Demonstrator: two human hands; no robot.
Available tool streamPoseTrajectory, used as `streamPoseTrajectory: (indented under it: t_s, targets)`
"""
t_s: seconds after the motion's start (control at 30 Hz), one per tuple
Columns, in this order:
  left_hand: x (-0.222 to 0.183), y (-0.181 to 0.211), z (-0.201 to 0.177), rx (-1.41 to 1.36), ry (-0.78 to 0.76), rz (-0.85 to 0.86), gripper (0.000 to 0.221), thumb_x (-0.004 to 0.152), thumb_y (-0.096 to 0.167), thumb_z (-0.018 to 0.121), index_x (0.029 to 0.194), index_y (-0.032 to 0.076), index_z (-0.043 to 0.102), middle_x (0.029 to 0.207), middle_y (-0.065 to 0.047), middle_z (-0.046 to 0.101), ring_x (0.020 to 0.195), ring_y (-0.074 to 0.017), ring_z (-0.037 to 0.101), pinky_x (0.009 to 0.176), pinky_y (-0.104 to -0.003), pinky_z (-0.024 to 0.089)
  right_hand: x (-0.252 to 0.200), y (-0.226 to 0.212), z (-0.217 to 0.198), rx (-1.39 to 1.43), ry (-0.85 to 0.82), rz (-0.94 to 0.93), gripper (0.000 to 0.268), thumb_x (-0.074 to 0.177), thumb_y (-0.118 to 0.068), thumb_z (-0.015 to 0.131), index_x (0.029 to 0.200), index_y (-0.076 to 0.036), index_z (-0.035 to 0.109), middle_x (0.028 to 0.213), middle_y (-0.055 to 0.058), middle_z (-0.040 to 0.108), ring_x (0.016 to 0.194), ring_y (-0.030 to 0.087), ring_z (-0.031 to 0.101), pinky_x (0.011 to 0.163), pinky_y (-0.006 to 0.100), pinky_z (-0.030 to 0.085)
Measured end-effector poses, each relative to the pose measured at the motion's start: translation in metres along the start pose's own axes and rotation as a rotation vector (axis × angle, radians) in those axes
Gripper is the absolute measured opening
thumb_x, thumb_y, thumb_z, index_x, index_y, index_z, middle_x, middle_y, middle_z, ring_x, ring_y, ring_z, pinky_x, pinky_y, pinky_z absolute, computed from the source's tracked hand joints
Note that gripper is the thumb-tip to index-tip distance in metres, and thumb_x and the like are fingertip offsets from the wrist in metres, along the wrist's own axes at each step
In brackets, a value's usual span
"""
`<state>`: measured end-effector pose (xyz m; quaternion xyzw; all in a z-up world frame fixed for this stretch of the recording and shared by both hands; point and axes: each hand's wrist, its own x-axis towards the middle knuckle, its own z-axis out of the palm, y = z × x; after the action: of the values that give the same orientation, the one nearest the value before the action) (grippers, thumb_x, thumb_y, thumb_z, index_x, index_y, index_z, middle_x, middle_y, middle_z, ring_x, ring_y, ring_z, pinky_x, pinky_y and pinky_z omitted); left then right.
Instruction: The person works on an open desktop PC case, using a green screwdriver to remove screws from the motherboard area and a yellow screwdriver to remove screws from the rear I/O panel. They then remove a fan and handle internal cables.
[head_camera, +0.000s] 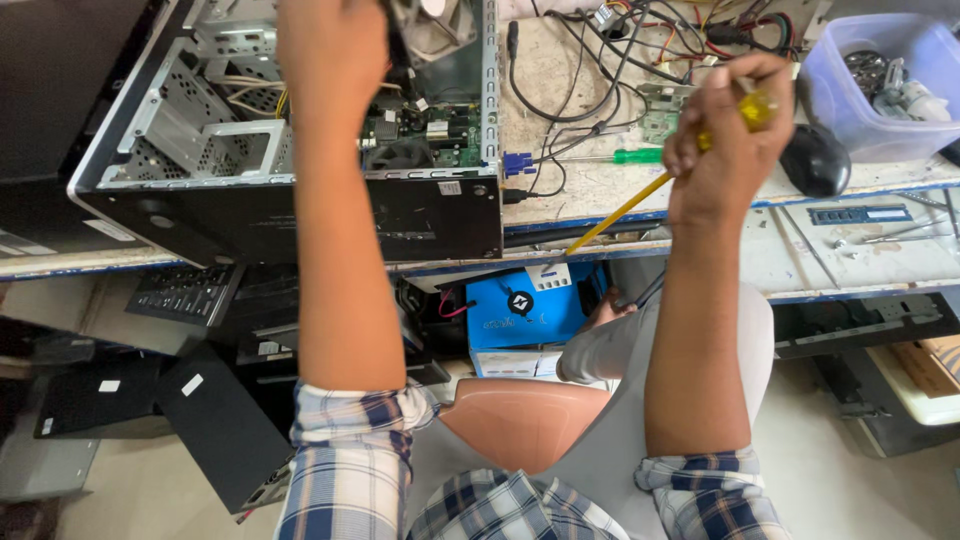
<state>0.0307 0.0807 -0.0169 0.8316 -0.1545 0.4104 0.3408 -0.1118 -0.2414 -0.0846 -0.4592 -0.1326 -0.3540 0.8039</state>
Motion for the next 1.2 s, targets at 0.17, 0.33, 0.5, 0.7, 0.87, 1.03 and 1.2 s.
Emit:
streamPoseTrajectory:
  t_s: [0.17,0.33,0.5,0.7,0.87,1.03,1.2]
  targets:
    - [-0.024,0.004,-0.034,-0.420,-0.035,-0.108,0.025,0.111,0.013,0.047,0.098,-0.003,0.061,0.082,-0.017,0.069,0.073,-0.0334,0.065,0.071,-0.041,0.050,-0.009,-0.015,0.003,0.032,-0.042,-0.063,0.021,0.119,-0.004,0.067,0.114,-0.008,0.046,0.073,0.005,0.050,0.046,0.009,0.035,0.041,0.025,0.027]
    - [-0.039,0.007,-0.039,-0.400,0.047,0.172,0.018,0.114,0.009,0.048,0.113,-0.004,0.060,0.099,-0.021,0.071,0.091,-0.0421,0.066,0.082,-0.043,0.052,-0.019,-0.048,0.035,-0.062,-0.117,-0.079,0.023,0.112,-0.008,0.068,0.115,-0.009,0.045,0.071,0.004,0.048,0.045,0.008,0.034,0.043,0.024,0.026]
    - [-0.039,0.018,-0.048,-0.452,-0.001,0.166,0.021,0.113,0.011,0.048,0.120,-0.002,0.063,0.101,-0.021,0.073,0.092,-0.0401,0.069,0.077,-0.039,0.054,-0.012,-0.065,0.069,-0.437,-0.249,0.052,0.016,0.107,-0.011,0.072,0.111,-0.005,0.058,0.077,0.003,0.059,0.050,0.006,0.043,0.045,0.020,0.033]
    - [-0.038,0.027,-0.053,-0.611,-0.137,0.144,0.022,0.114,0.013,0.048,0.122,0.000,0.064,0.096,-0.014,0.075,0.081,-0.0206,0.068,0.078,-0.033,0.054,0.025,-0.005,0.087,-0.733,-0.618,0.047,0.026,0.102,-0.019,0.076,0.120,-0.001,0.073,0.095,-0.003,0.067,0.075,0.002,0.056,0.065,0.019,0.044]
    - [-0.041,0.022,-0.051,-0.561,-0.195,0.206,0.021,0.117,0.014,0.049,0.125,-0.001,0.063,0.099,-0.011,0.072,0.088,-0.0140,0.066,0.084,-0.030,0.053,0.016,0.025,0.086,-0.592,-0.599,0.331,0.043,0.102,-0.027,0.071,0.136,-0.001,0.066,0.072,-0.005,0.054,0.053,0.001,0.040,0.045,0.020,0.030]
    - [-0.041,0.023,-0.051,-0.667,-0.298,0.121,0.024,0.116,0.015,0.050,0.128,-0.001,0.064,0.094,-0.005,0.068,0.084,-0.0083,0.054,0.078,-0.026,0.049,0.007,0.030,0.081,-0.428,-0.640,0.303,0.036,0.102,-0.020,0.075,0.125,0.005,0.065,0.076,-0.004,0.055,0.053,0.001,0.041,0.045,0.021,0.030]
    - [-0.037,0.021,-0.046,-0.897,-0.371,0.143,0.025,0.118,0.014,0.050,0.132,-0.003,0.063,0.111,0.000,0.066,0.103,-0.0063,0.059,0.093,-0.026,0.049,0.007,0.028,0.085,-0.341,-0.550,0.359,0.034,0.097,-0.019,0.077,0.120,0.004,0.067,0.072,-0.005,0.054,0.051,0.002,0.042,0.042,0.021,0.031]
